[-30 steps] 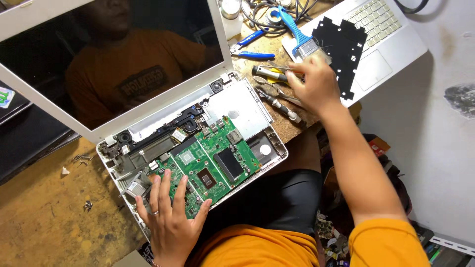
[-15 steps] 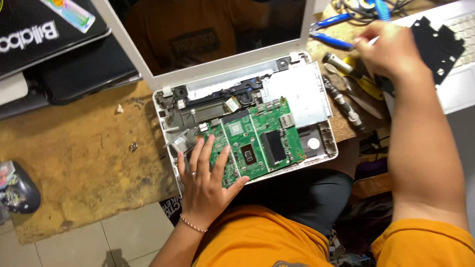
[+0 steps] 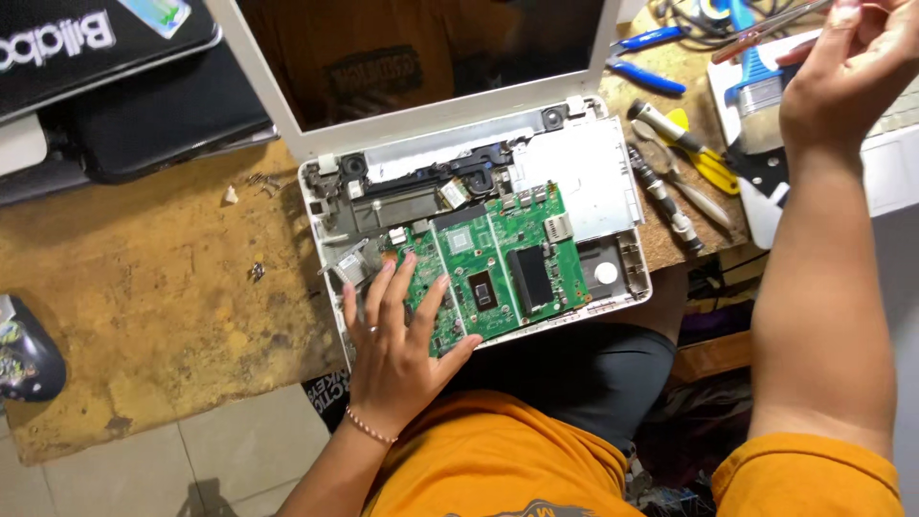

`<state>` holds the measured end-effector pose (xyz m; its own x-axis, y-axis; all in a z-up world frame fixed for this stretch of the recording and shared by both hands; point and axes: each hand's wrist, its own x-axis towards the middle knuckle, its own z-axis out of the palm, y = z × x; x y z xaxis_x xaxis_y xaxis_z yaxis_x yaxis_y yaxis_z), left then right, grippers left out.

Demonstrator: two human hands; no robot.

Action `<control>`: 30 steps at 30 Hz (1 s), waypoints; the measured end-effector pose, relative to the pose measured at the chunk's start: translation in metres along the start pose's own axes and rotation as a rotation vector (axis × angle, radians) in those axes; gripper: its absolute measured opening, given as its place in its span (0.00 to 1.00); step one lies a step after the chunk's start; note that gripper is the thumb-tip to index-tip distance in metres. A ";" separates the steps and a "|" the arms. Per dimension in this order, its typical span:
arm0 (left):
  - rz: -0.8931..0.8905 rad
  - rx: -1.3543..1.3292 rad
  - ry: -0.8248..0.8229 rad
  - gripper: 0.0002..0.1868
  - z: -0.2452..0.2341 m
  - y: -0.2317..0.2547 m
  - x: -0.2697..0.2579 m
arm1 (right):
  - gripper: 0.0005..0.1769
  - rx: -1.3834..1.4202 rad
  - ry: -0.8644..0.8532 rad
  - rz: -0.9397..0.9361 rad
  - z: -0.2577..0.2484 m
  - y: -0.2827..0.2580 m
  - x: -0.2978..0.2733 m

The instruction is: The person removes screws from a laptop motherboard using a screwdriver, then lifts the motherboard out of the laptop chassis. They use tweezers to adjust a small component on the board before placing it back into the chassis and reconnecting a ribbon cable.

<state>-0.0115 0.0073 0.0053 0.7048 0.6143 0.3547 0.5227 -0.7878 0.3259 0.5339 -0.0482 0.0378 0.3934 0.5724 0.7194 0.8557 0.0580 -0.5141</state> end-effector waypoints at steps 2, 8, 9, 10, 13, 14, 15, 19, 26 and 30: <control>-0.006 -0.037 0.037 0.39 -0.004 0.003 -0.001 | 0.07 0.016 0.065 -0.104 -0.005 -0.029 0.006; -0.136 -0.186 0.149 0.28 -0.009 0.003 -0.008 | 0.06 0.335 0.220 0.033 -0.001 -0.110 -0.010; -0.201 -0.223 0.130 0.24 -0.017 0.008 -0.005 | 0.05 0.491 0.281 0.128 0.003 -0.115 -0.019; -0.203 -0.219 0.131 0.24 -0.017 0.011 0.001 | 0.05 0.495 0.281 0.128 0.015 -0.133 -0.023; -0.202 -0.268 0.154 0.28 -0.018 0.019 0.020 | 0.08 0.611 0.365 0.351 0.052 -0.188 -0.038; -0.152 -0.333 0.164 0.29 -0.019 0.024 0.030 | 0.07 0.789 0.368 0.473 0.065 -0.206 -0.045; -0.102 -0.398 0.173 0.32 -0.021 0.028 0.040 | 0.13 0.966 0.368 0.596 0.078 -0.224 -0.052; -0.100 -0.725 0.148 0.35 -0.016 0.041 0.074 | 0.08 1.067 0.353 0.551 0.123 -0.256 -0.084; -0.150 -0.829 0.069 0.15 0.033 0.028 0.050 | 0.09 0.909 0.334 0.408 0.116 -0.275 -0.081; -0.150 -0.762 -0.105 0.27 -0.004 0.027 0.040 | 0.05 1.021 0.548 0.600 0.087 -0.269 -0.059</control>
<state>0.0290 0.0110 0.0315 0.7141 0.6747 0.1867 0.1696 -0.4255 0.8889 0.2516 -0.0266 0.0927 0.9149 0.3339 0.2269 -0.0441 0.6413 -0.7660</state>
